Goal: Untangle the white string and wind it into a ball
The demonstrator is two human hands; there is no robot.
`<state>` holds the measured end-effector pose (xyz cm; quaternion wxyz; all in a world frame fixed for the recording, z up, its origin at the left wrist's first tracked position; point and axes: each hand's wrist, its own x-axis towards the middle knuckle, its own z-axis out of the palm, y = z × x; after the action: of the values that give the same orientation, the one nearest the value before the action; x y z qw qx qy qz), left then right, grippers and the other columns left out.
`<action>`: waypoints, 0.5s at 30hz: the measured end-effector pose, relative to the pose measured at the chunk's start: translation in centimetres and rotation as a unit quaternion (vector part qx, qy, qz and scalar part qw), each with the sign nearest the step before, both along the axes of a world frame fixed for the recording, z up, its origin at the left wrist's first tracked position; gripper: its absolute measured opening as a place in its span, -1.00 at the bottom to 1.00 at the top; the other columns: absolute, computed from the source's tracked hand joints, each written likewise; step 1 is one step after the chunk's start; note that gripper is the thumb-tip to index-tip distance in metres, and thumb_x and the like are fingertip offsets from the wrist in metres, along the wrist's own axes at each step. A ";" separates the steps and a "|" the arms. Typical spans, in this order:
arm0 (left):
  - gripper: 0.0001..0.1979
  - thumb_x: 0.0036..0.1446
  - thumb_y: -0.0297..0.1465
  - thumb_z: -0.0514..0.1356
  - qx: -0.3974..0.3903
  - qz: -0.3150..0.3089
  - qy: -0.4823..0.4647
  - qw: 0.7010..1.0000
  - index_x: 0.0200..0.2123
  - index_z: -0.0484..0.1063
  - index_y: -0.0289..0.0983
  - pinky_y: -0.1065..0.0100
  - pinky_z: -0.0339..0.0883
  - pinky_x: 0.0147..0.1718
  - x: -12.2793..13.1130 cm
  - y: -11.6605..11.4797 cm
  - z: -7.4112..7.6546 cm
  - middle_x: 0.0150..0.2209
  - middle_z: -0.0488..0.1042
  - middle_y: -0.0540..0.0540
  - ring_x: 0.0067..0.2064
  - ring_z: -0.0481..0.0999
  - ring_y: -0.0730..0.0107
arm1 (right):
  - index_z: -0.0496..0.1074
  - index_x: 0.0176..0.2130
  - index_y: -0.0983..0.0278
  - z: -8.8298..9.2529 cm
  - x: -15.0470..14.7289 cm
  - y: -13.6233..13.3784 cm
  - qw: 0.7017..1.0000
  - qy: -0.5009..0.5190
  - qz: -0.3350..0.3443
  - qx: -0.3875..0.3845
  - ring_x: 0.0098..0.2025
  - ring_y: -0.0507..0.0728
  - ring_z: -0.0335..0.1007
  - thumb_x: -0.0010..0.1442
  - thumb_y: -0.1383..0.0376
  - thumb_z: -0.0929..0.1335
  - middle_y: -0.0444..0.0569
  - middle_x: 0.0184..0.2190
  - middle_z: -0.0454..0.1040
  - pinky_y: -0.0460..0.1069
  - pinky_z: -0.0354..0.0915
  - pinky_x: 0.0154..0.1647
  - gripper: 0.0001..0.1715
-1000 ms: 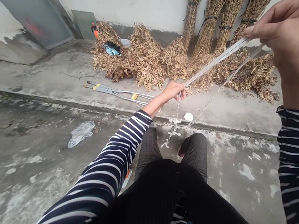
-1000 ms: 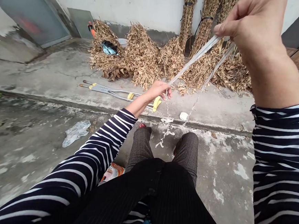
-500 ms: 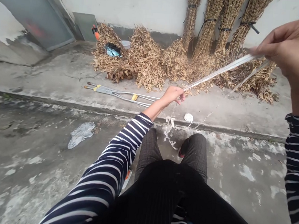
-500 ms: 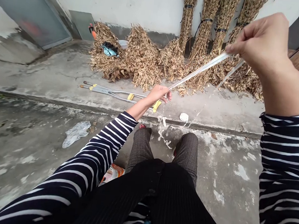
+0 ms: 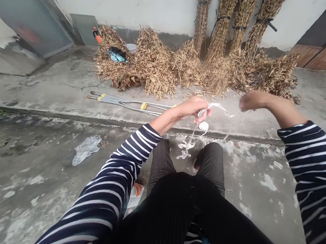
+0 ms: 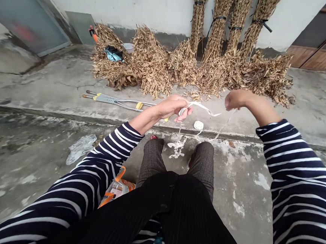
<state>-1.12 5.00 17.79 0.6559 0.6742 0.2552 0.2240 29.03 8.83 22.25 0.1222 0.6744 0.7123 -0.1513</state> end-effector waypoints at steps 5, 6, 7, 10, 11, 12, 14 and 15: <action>-0.69 0.29 -0.33 0.11 0.015 -0.029 0.005 0.999 -0.48 0.44 -0.32 0.47 0.13 -0.64 1.4 -0.1 -0.1 -0.69 0.40 -0.07 -0.68 0.30 0.54 | 0.45 0.21 0.05 0.4 -6.0 -3.3 0.948 0.265 0.170 -0.033 0.11 0.29 0.52 0.07 0.13 0.57 -0.01 0.10 0.59 0.20 0.42 0.12 -0.26; -0.70 0.28 -0.34 0.11 0.022 -0.030 0.009 0.999 -0.48 0.44 -0.33 0.48 0.12 -0.65 1.6 0.1 -0.2 -0.69 0.41 -0.08 -0.68 0.31 0.54 | 0.41 0.24 0.06 0.5 -7.0 -4.0 0.931 0.311 0.188 -0.043 0.08 0.28 0.53 0.07 0.11 0.57 -0.01 0.07 0.60 0.20 0.43 0.10 -0.22; -0.70 0.27 -0.36 0.10 0.029 -0.029 0.011 0.999 -0.49 0.44 -0.33 0.48 0.11 -0.65 1.7 0.2 -0.3 -0.69 0.42 -0.08 -0.68 0.32 0.54 | 0.41 0.23 0.08 0.5 -7.8 -4.7 0.918 0.343 0.193 -0.049 0.03 0.27 0.55 0.08 0.10 0.57 -0.01 0.01 0.62 0.19 0.45 0.07 -0.23; -0.66 0.28 -0.37 0.08 0.043 -0.014 0.011 0.999 -0.53 0.43 -0.34 0.48 0.14 -0.64 1.6 0.7 -0.7 -0.69 0.43 -0.09 -0.68 0.33 0.54 | 0.47 0.10 0.14 0.3 -9.1 -5.8 0.910 0.379 0.165 -0.034 -0.18 0.23 0.57 0.12 0.08 0.55 -0.01 -0.21 0.64 0.16 0.47 -0.10 -0.41; -0.63 0.30 -0.36 0.07 0.045 -0.009 0.015 0.999 -0.54 0.43 -0.34 0.48 0.15 -0.63 1.5 0.8 -0.8 -0.69 0.43 -0.10 -0.68 0.33 0.54 | 0.50 0.04 0.15 0.2 -9.2 -6.0 0.915 0.373 0.155 -0.014 -0.23 0.21 0.56 0.15 0.07 0.53 -0.02 -0.25 0.63 0.14 0.46 -0.14 -0.50; -0.62 0.32 -0.35 0.08 0.046 -0.004 0.022 0.999 -0.54 0.44 -0.35 0.49 0.15 -0.63 1.4 0.8 -0.9 -0.69 0.43 -0.09 -0.68 0.33 0.54 | 0.52 -0.03 0.16 0.1 -9.3 -6.0 0.921 0.361 0.149 0.014 -0.26 0.20 0.54 0.17 0.06 0.51 -0.02 -0.27 0.62 0.12 0.44 -0.17 -0.59; -0.61 0.33 -0.33 0.10 0.046 0.004 0.041 0.998 -0.53 0.45 -0.37 0.51 0.16 -0.62 1.2 0.8 -0.9 -0.69 0.43 -0.10 -0.67 0.35 0.55 | 0.56 -0.18 0.20 0.0 -9.4 -6.1 0.930 0.327 0.144 0.082 -0.29 0.18 0.51 0.22 0.05 0.48 -0.01 -0.31 0.61 0.10 0.40 -0.20 -0.71; -0.61 0.34 -0.33 0.12 0.046 0.007 0.049 0.998 -0.52 0.45 -0.38 0.51 0.16 -0.62 1.1 0.7 -0.9 -0.68 0.44 -0.11 -0.66 0.37 0.55 | 0.57 -0.25 0.22 0.0 -9.5 -6.1 0.933 0.309 0.144 0.115 -0.30 0.17 0.50 0.23 0.05 0.46 -0.02 -0.34 0.61 0.08 0.37 -0.21 -0.72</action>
<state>0.02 5.68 16.87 0.6090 0.7122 0.2809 0.2074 19.54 2.75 22.25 -0.1621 0.4938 0.8170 -0.2499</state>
